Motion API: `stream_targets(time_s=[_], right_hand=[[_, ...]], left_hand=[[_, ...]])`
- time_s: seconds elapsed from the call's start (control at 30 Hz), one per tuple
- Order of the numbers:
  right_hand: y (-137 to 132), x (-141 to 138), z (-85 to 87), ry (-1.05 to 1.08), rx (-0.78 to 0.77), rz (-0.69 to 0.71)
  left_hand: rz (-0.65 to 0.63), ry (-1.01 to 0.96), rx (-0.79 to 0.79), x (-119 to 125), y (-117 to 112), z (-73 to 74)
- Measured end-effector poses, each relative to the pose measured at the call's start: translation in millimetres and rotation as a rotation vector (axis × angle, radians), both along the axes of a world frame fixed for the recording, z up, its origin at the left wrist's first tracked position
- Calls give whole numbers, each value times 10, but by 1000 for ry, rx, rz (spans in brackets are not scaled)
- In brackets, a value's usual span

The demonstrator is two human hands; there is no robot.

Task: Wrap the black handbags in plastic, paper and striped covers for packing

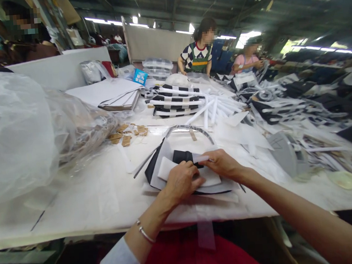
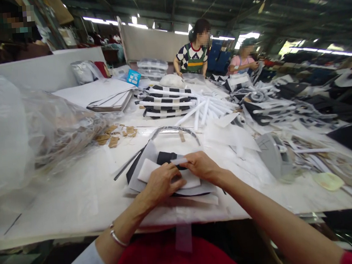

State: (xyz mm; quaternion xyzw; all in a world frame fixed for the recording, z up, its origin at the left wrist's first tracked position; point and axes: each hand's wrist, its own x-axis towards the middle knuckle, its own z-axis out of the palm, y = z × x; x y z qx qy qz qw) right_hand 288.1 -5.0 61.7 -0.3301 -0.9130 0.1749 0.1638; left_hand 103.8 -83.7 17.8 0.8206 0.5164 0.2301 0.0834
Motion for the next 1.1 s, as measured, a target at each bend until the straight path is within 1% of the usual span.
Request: stream_targets(time_s=[0.07, 0.13, 0.23, 0.3, 0.43, 0.57, 0.63, 0.7, 0.8, 0.9, 1.0, 1.1], right_hand=[[-176, 65, -76, -35, 72, 66], [-309, 96, -132, -59, 159, 71], [-439, 118, -142, -93, 276, 81], [-495, 143, -120, -76, 340, 105], [-584, 220, -112, 19, 382, 145], [-691, 256, -183, 49, 372, 135], [-737, 260, -238, 50, 379, 126], [-762, 267, -295, 70, 398, 126], [-787, 294, -344, 138, 409, 128], [-878, 360, -325, 195, 394, 148], [-1078, 475, -313, 192, 431, 212], [-1296, 580, -416, 91, 505, 266]], left_hand=[[21, -15, -5, -5, -8, -24], [65, -39, -5, -7, -20, -51], [133, -123, -5, -5, -37, -75], [129, -180, 5, -2, -41, -74], [32, -220, 16, -10, -28, -75], [-70, -277, 24, -47, -27, -84], [-125, -342, -14, -67, -41, -64], [-154, -358, -77, -79, -62, -21], [-201, -254, -124, -75, -89, 46], [-245, -156, -84, -68, -95, 70], [-271, -103, -40, -73, -80, 49], [-305, -87, -22, -80, -60, 25]])
